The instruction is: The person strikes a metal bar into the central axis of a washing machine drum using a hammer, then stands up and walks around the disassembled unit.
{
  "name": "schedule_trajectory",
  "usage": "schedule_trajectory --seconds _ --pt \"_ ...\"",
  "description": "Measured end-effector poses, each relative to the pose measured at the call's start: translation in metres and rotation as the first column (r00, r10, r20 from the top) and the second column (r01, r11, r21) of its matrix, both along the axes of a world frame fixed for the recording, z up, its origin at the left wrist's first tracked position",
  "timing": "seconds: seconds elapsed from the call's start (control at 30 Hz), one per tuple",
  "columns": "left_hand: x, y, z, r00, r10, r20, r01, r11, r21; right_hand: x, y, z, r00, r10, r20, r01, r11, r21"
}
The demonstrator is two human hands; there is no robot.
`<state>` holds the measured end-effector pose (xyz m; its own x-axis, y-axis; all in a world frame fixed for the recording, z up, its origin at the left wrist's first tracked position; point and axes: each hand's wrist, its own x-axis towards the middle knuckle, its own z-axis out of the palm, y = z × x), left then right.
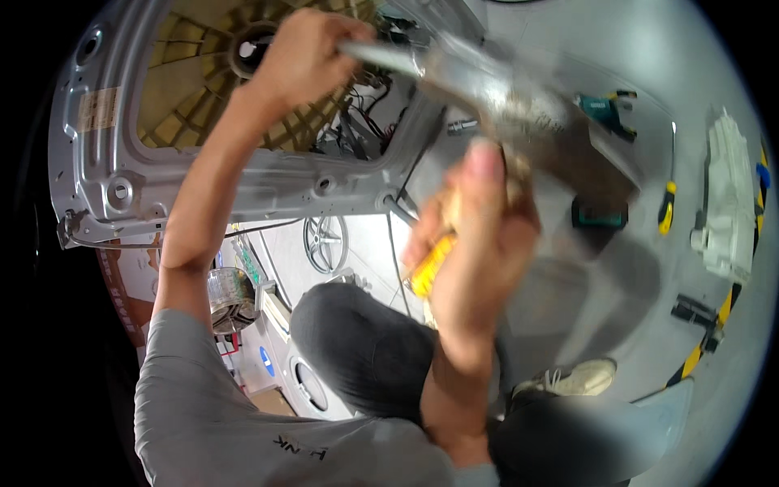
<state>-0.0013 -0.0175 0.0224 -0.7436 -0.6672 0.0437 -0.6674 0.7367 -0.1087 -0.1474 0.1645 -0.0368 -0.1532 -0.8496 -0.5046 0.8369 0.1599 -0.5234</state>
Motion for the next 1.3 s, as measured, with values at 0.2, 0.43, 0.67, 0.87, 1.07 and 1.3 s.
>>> schedule_trajectory --seconds 0.2,0.43,0.67,0.87,1.07,1.3 --pt "0.011 0.011 0.003 0.999 0.038 -0.009 -0.037 0.998 0.05 -0.026 0.037 -0.02 0.938 -0.29 -0.188 0.273 0.956 -0.112" --pt "0.006 0.012 0.0 0.998 0.052 0.04 -0.054 0.998 0.026 -0.06 0.063 -0.021 0.905 -0.42 -0.066 0.392 0.885 -0.249" --pt "0.015 0.008 -0.003 0.985 0.094 0.146 -0.097 0.995 0.015 0.004 0.023 -0.026 0.986 -0.105 -0.128 0.086 0.986 -0.145" --pt "0.028 0.019 -0.006 0.995 0.05 0.084 -0.047 0.998 -0.032 -0.055 0.043 -0.034 0.905 -0.344 -0.252 0.359 0.933 0.016" --pt "0.009 0.033 -0.005 1.0 0.006 0.003 -0.006 1.0 0.023 -0.055 0.045 -0.04 0.911 -0.341 -0.231 0.361 0.931 0.048" --pt "-0.007 0.043 -0.011 0.998 -0.059 -0.031 0.06 0.998 0.02 -0.051 0.046 -0.04 0.928 -0.303 -0.215 0.327 0.941 0.088"
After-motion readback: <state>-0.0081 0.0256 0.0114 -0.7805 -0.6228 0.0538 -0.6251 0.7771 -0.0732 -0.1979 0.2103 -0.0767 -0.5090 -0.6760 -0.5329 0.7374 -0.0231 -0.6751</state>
